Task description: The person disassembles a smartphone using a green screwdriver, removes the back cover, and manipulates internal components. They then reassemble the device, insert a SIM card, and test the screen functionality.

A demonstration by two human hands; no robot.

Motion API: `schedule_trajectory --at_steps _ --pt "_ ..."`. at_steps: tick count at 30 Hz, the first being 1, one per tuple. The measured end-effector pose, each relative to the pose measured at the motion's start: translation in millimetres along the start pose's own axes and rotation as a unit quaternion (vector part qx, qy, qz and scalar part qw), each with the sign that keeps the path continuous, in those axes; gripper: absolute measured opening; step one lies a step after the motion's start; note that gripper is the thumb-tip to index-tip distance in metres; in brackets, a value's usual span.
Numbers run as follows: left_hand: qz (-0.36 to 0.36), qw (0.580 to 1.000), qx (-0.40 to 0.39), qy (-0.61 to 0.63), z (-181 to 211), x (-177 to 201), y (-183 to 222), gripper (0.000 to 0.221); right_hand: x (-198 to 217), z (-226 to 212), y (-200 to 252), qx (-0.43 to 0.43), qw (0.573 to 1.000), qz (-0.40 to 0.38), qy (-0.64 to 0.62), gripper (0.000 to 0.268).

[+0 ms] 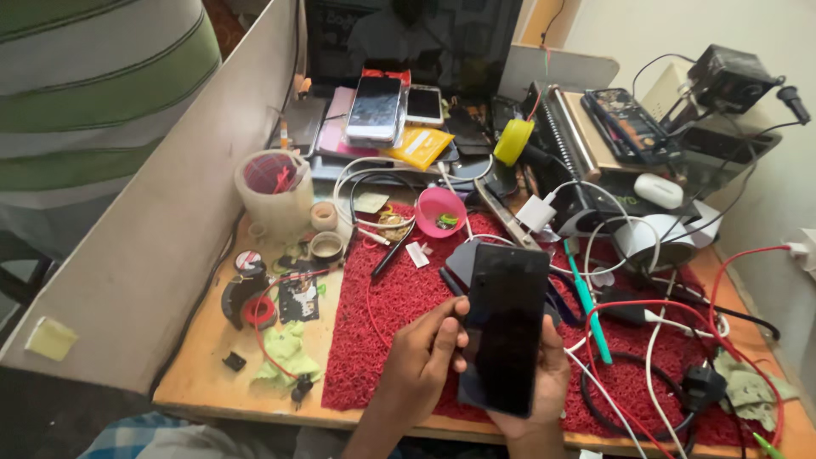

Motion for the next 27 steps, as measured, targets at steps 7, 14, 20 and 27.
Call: schedule_trajectory --at_steps 7,14,20,27 --pt "0.013 1.000 0.010 -0.021 -10.6 1.0 -2.1 0.039 -4.4 1.0 -5.6 -0.003 1.000 -0.018 0.017 0.066" --pt "0.011 1.000 0.018 0.000 -14.2 0.7 -3.9 0.038 0.8 0.8 -5.0 -0.010 1.000 -0.015 -0.022 0.062" --pt "0.018 0.998 0.019 -0.048 -6.0 0.9 -0.9 0.040 6.0 -0.7 -0.6 -0.019 1.000 0.020 -0.008 0.063" --pt "0.017 0.998 0.023 -0.059 -1.6 0.2 -1.2 0.041 1.6 -0.4 -2.0 -0.020 0.999 0.007 -0.037 0.058"
Point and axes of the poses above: each hand's wrist, its own y-axis away from the middle knuckle, its own x-axis out of the back of the hand, z = x × y, the point moved 2 cm from there along -y, towards the middle knuckle, and after that the axes turned 1 degree about x, right-handed, at the moved point
